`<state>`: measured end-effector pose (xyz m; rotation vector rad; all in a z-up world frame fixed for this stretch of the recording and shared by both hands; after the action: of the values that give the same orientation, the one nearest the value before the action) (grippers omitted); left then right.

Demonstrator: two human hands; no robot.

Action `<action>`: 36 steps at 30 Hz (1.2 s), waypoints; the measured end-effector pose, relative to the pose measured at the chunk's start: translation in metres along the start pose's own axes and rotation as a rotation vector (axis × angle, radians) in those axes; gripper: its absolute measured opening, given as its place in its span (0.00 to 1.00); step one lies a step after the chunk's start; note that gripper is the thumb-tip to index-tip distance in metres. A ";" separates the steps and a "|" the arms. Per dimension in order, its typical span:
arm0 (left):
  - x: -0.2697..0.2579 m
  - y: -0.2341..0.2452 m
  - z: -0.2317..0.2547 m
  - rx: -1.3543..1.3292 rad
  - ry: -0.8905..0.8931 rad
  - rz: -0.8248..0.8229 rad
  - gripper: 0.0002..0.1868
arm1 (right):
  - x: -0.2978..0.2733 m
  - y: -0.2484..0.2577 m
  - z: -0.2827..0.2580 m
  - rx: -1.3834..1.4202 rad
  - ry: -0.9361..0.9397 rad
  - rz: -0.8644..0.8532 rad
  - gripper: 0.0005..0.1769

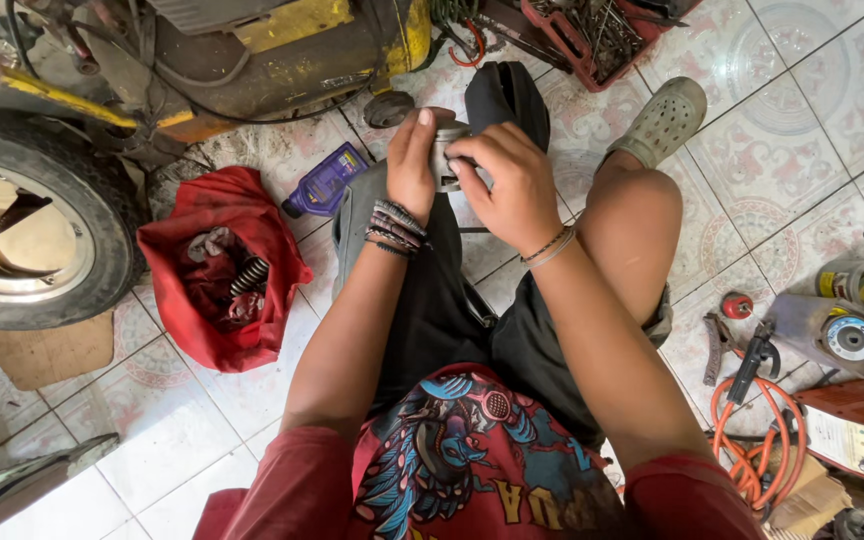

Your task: The person sits on the floor and uses a small metal file to smooth the edges of a cylindrical metal part. They repeatedly file the part, rotate it, and inspect the surface before continuing the filing process.

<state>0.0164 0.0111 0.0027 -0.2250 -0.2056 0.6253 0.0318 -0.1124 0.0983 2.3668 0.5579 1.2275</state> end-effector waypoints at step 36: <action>-0.011 0.009 0.020 -0.095 0.139 0.060 0.26 | -0.018 0.025 -0.019 -0.136 0.058 -0.057 0.03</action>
<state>-0.0025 0.0146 0.0183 -0.3658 -0.0949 0.6578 0.0107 -0.1393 0.1096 2.1940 0.5388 1.2708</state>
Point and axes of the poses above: each hand's wrist, its own x-axis towards the middle knuckle, its own y-axis out of the back of the hand, z = x × y, the point moved 2 cm from there along x, towards the middle knuckle, and after that the axes turned 3 degrees about z, right-handed, at the moved point
